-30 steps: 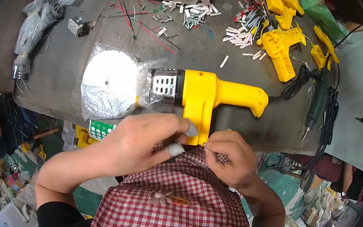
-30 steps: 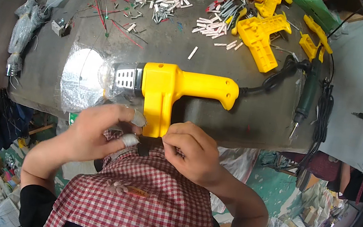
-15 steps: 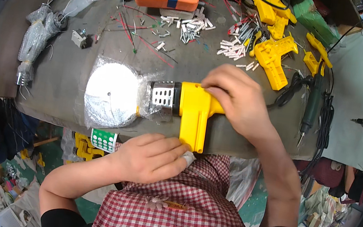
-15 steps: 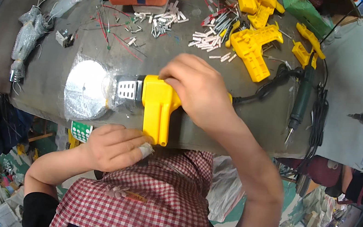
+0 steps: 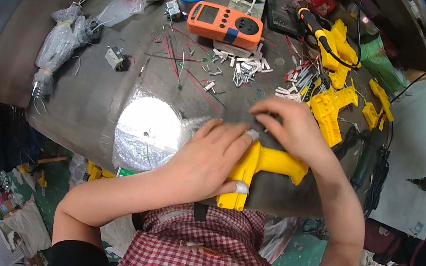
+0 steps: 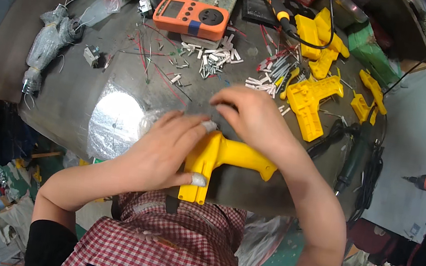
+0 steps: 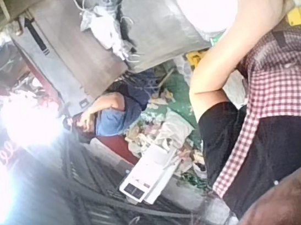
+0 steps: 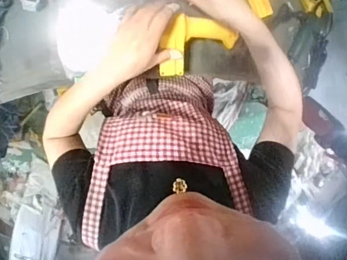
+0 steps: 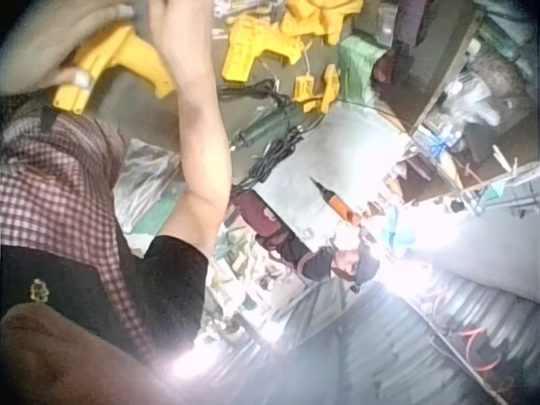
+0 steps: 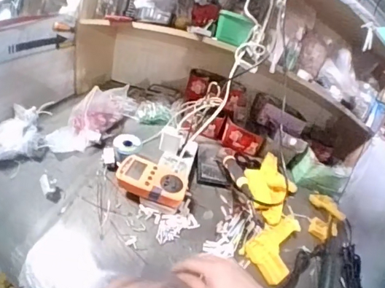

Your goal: Assembling a yellow handheld electronic device, involving wiring and using an electric screwdriver.

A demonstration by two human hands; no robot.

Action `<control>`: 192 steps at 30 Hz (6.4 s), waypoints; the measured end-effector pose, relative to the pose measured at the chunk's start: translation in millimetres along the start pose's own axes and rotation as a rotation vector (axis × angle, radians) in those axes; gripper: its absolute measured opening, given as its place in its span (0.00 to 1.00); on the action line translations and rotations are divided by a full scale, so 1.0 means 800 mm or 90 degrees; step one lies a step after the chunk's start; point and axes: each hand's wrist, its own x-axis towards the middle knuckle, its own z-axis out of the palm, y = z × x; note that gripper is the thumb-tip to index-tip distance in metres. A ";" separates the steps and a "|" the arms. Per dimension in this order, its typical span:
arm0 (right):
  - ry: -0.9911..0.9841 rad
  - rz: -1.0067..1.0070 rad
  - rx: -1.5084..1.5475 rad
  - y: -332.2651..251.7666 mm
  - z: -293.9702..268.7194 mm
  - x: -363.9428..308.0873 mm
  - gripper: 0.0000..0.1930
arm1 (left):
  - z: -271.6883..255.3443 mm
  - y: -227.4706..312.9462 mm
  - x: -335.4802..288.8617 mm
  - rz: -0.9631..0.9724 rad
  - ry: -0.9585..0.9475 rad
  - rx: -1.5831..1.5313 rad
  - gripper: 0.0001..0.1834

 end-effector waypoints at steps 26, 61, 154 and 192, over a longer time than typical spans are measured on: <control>0.361 0.116 0.003 -0.016 0.009 -0.181 0.11 | -0.045 -0.105 0.109 0.021 -0.026 0.147 0.17; 0.083 -0.005 -0.600 0.202 -0.140 -0.130 0.06 | 0.040 0.026 0.163 -0.061 -0.276 -0.314 0.18; 0.033 0.014 -0.331 -0.013 0.029 -0.100 0.28 | 0.002 -0.034 0.008 -0.079 0.038 0.070 0.26; 0.058 -0.016 -0.132 0.005 0.001 -0.118 0.24 | -0.024 -0.020 0.028 -0.085 -0.115 0.020 0.38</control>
